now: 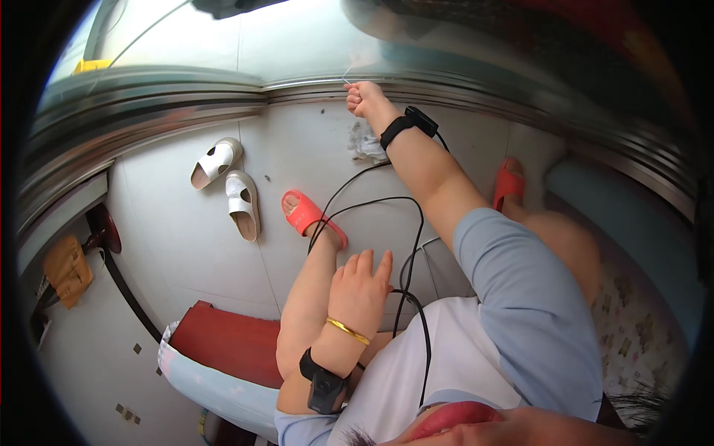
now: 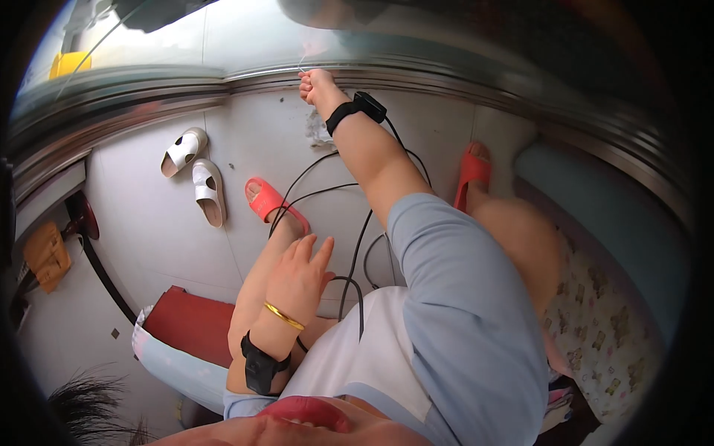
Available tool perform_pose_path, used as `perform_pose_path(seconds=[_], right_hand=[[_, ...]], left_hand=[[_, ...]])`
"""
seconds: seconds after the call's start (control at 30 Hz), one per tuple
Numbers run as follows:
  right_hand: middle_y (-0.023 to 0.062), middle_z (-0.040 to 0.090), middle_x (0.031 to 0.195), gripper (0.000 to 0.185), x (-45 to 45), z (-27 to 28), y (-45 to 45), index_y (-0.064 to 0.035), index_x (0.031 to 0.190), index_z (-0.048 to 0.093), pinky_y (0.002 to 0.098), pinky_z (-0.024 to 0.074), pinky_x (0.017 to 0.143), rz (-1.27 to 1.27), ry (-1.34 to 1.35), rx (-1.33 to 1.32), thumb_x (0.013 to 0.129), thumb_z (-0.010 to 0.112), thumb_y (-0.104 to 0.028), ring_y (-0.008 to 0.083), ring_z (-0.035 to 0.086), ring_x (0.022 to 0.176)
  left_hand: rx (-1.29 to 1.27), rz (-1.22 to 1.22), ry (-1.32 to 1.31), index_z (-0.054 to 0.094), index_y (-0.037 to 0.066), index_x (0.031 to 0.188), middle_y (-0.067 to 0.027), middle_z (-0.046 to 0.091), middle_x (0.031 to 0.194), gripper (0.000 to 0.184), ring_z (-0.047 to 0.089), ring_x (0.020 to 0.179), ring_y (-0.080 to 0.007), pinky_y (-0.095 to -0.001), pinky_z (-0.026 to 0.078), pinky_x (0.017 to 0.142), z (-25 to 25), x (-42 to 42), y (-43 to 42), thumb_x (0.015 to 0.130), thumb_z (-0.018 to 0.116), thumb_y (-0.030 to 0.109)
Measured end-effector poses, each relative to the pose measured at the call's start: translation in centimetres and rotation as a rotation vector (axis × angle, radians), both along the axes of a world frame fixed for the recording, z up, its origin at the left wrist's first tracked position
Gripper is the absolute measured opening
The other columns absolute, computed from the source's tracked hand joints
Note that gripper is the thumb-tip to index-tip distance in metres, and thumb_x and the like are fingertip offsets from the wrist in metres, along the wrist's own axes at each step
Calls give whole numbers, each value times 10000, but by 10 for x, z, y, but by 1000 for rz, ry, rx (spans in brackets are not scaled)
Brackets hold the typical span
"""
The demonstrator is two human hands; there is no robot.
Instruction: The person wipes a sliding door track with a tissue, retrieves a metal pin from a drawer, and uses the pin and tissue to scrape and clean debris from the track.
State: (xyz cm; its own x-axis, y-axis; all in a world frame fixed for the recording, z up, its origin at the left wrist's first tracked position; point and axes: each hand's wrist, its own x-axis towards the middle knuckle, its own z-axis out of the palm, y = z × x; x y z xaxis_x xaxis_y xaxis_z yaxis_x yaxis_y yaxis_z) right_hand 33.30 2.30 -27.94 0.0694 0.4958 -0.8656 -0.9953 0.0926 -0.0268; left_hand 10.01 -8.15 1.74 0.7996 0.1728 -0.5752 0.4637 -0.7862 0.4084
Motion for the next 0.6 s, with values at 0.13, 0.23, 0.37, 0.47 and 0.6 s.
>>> perform_pose_path(seconds=[0.13,0.23,0.37,0.47,0.6], right_hand=[[-49,277,434,114,21,-7,-44,-40,862,462,223,161,349,-51,14,10,880,369,-102,72,216,347],[-51,282,435,125,40,-11,-76,-32,865,475,227,165,349,-61,13,-2,874,373,-104,73,217,349],[-45,292,438,139,60,-16,-113,-18,837,489,232,178,352,-23,-38,8,863,388,-110,73,224,350],[-41,288,434,151,73,-18,-137,-13,810,500,229,183,354,-15,-56,-5,855,405,-122,75,229,349],[-44,278,426,163,86,-14,-170,-5,815,523,228,184,359,-56,-95,-48,852,413,-120,77,231,348]], left_hand=[[9,-60,15,469,76,1180,-144,504,1119,515,495,1003,-279,-352,417,825,-5,21,-15,704,655,138],[31,-97,8,469,84,1181,-141,506,1118,512,495,1009,-279,-356,416,826,-13,30,-29,708,654,150],[38,-146,31,467,91,1185,-132,507,1122,505,494,1017,-273,-358,416,828,-21,44,-48,718,647,159],[37,-179,73,459,97,1193,-122,508,1127,499,493,1024,-265,-356,416,830,-25,57,-58,732,639,162],[45,-240,77,469,104,1190,-117,509,1131,496,499,1029,-254,-344,419,826,-35,66,-64,737,639,211]])
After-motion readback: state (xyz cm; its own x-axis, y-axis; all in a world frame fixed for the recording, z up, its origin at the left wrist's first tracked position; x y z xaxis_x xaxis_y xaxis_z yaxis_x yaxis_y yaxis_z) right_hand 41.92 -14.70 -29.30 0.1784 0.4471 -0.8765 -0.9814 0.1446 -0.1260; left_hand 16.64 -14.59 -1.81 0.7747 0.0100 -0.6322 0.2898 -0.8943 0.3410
